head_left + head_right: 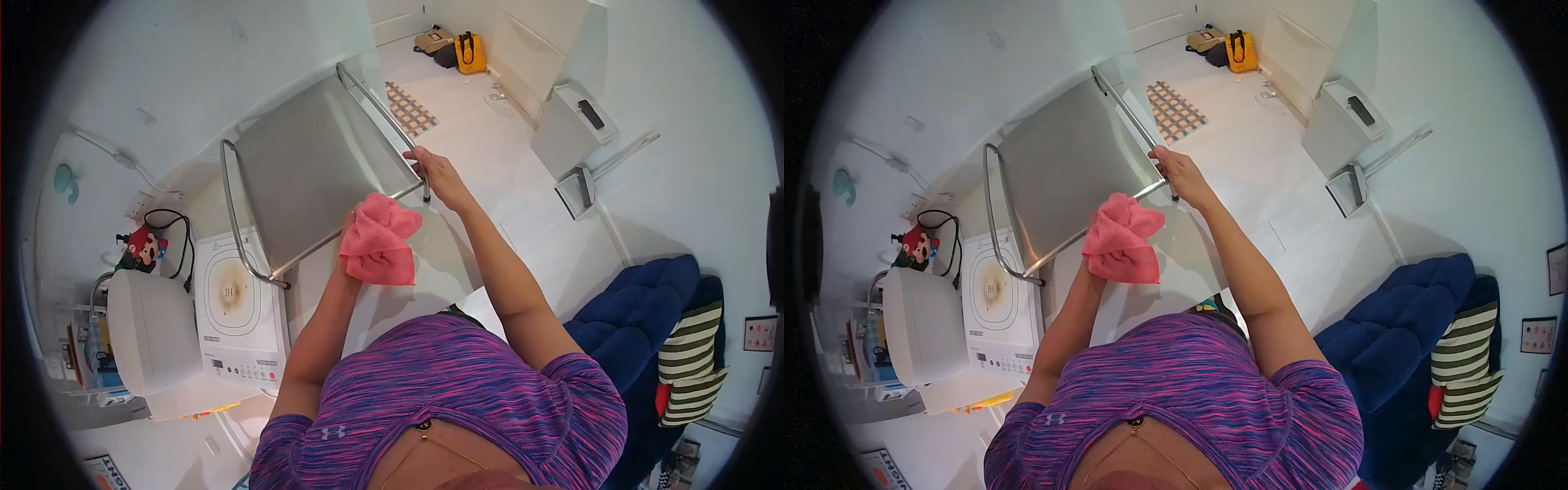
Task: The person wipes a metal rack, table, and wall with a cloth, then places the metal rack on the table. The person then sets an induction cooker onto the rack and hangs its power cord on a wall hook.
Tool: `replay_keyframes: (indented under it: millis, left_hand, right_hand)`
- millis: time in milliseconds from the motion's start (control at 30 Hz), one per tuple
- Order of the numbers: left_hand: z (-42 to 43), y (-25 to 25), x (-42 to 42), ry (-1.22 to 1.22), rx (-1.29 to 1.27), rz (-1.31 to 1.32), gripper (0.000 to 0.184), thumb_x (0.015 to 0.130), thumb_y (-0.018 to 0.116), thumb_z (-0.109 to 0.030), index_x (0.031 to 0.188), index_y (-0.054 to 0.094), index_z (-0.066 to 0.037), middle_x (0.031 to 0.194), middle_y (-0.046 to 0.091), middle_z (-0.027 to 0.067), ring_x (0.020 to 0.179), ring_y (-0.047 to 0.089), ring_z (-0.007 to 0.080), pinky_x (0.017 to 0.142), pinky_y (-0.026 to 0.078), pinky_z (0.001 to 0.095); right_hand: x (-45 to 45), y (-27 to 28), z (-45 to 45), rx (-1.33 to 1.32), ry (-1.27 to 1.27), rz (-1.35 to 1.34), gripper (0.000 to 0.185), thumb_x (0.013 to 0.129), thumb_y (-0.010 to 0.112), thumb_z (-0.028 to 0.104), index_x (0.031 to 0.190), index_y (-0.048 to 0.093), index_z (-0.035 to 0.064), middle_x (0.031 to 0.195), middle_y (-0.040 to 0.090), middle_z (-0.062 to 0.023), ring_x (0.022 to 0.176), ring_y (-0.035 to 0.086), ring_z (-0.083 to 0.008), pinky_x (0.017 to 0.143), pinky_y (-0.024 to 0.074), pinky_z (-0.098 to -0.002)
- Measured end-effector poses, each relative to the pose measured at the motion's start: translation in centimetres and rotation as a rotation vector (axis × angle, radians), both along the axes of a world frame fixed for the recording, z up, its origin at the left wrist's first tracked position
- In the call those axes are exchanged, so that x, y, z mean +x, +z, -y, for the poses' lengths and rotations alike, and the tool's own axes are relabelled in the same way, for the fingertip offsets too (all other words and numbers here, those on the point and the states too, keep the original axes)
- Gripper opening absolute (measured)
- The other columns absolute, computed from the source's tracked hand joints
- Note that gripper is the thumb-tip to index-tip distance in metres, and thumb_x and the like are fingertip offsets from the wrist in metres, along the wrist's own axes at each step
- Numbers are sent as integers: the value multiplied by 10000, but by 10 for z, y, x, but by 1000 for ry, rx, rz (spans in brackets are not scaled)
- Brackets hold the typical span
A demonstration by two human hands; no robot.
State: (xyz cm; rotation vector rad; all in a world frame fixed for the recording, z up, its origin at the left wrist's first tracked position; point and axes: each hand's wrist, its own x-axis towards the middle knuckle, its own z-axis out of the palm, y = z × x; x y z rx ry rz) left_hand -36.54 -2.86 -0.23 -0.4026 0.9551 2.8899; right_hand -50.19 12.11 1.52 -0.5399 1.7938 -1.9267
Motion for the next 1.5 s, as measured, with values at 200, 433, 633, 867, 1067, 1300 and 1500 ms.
replay_keyframes:
  millis: [200,433,633,867,1067,1300,1500]
  left_hand:
    - [-9,9,6,44,17,81,304,884,415,-304,997,530,-46,933,559,52,828,567,180,728,494,287]
    - [-10,4,11,-37,-123,-106,270,869,421,-280,946,540,-50,858,567,41,780,571,170,695,499,289]
    - [-8,-7,12,-27,61,-111,276,875,426,-279,967,537,-44,880,570,50,792,577,184,727,500,296]
    - [-19,4,12,4,-178,-131,309,888,430,-304,996,540,-36,923,582,69,860,590,194,781,496,306]
    - [-10,-23,9,116,123,18,246,884,491,-294,980,550,-75,904,591,43,832,594,182,759,499,303]
    - [-1,29,71,-29,-725,160,310,863,540,-305,981,592,-23,925,611,68,841,577,150,754,462,271]
    - [29,92,163,717,-1488,532,349,827,570,-226,1076,553,17,925,631,139,798,612,213,716,469,311]
  right_hand:
    - [6,13,-1,95,-93,-43,612,911,364,500,1061,571,-56,772,580,-86,684,505,-109,642,427,-258]
    - [9,7,2,68,-156,-145,571,923,357,471,1027,576,-45,769,616,-146,676,556,-156,634,446,-269]
    - [16,9,3,57,-72,-107,550,929,358,448,1093,561,-37,882,618,-168,800,568,-182,735,440,-283]
    - [17,-3,1,10,-57,-102,591,914,324,505,1186,509,14,1075,565,-125,976,496,-187,854,364,-297]
    - [19,-2,8,-28,-24,-36,655,891,330,541,1273,423,18,1267,446,-189,1160,413,-228,975,285,-340]
    - [21,-1,9,214,-32,-148,510,894,501,350,1231,456,-29,835,583,-54,718,558,-118,651,458,-257]
    - [25,-2,8,179,-40,-122,557,884,481,447,1186,509,-19,717,517,-9,577,481,-84,532,457,-251]
